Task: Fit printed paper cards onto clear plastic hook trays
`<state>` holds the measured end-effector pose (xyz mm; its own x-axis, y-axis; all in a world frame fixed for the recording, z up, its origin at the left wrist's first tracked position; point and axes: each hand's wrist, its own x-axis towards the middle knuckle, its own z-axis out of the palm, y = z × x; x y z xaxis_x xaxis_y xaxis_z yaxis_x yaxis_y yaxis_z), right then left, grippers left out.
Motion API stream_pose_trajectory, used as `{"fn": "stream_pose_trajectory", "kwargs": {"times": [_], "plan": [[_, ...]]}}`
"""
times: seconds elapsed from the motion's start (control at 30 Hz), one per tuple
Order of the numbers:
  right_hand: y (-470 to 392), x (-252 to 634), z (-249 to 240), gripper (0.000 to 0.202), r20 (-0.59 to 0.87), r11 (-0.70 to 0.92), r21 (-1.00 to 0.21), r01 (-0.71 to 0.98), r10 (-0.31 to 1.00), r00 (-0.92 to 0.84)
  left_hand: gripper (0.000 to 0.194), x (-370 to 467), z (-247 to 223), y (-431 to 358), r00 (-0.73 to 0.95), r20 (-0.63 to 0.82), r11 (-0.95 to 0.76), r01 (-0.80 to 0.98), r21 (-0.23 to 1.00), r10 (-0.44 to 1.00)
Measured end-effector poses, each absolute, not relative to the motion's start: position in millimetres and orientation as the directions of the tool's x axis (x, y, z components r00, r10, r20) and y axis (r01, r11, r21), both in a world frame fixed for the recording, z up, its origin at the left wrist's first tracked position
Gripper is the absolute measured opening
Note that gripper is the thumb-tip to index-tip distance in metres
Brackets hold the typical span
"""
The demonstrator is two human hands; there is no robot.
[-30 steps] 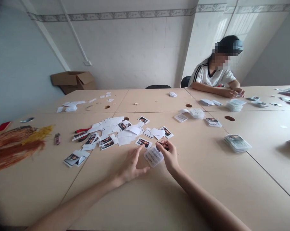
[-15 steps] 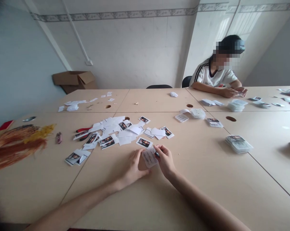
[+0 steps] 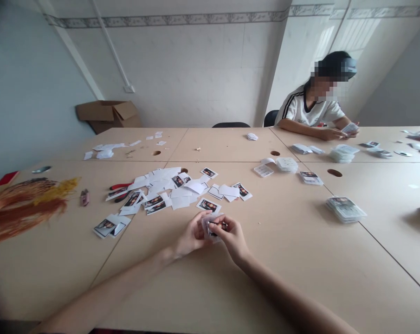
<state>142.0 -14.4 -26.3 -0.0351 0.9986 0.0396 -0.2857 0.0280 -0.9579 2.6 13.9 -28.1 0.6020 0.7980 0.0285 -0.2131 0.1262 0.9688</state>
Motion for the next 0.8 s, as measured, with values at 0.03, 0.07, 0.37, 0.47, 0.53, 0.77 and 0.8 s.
{"fn": "stream_pose_trajectory", "kwargs": {"times": [0.03, 0.07, 0.37, 0.47, 0.53, 0.77, 0.8], "plan": [[-15.2, 141.9, -25.3, 0.021, 0.066, 0.056, -0.968, -0.246, 0.997, -0.031, 0.065, 2.3, -28.2, 15.3, 0.628, 0.018, 0.149, -0.213, 0.966, 0.778], [-15.9, 142.1, -24.1, 0.019, 0.093, 0.087, -0.974, -0.208, 0.995, -0.022, 0.064, 2.1, -28.3, 16.3, 0.645, 0.012, 0.159, -0.206, 0.966, 0.764], [-14.1, 151.2, -13.0, 0.007, 0.432, 0.385, -0.881, 0.275, 0.892, 0.136, 0.062, 3.5, -23.5, 10.7, 0.679, 0.039, 0.156, -0.223, 0.962, 0.733], [-13.3, 151.7, -13.2, 0.006, 0.476, 0.418, -0.852, 0.315, 0.869, 0.134, 0.058, 4.1, -18.2, 6.9, 0.668, 0.000, 0.212, -0.235, 0.949, 0.744], [-12.9, 151.3, -13.3, 0.006, 0.488, 0.431, -0.844, 0.319, 0.864, 0.125, 0.055, 4.6, -13.7, 4.0, 0.675, -0.016, 0.251, -0.252, 0.935, 0.737], [-12.4, 145.4, -17.4, 0.013, 0.313, 0.299, -0.950, 0.096, 0.923, 0.224, 0.049, 8.4, -5.2, -2.0, 0.696, -0.022, 0.305, -0.286, 0.908, 0.717], [-12.5, 144.4, -18.6, 0.015, 0.261, 0.260, -0.965, 0.033, 0.936, 0.238, 0.050, 9.0, -5.3, -2.1, 0.691, -0.014, 0.295, -0.290, 0.910, 0.723]]}}
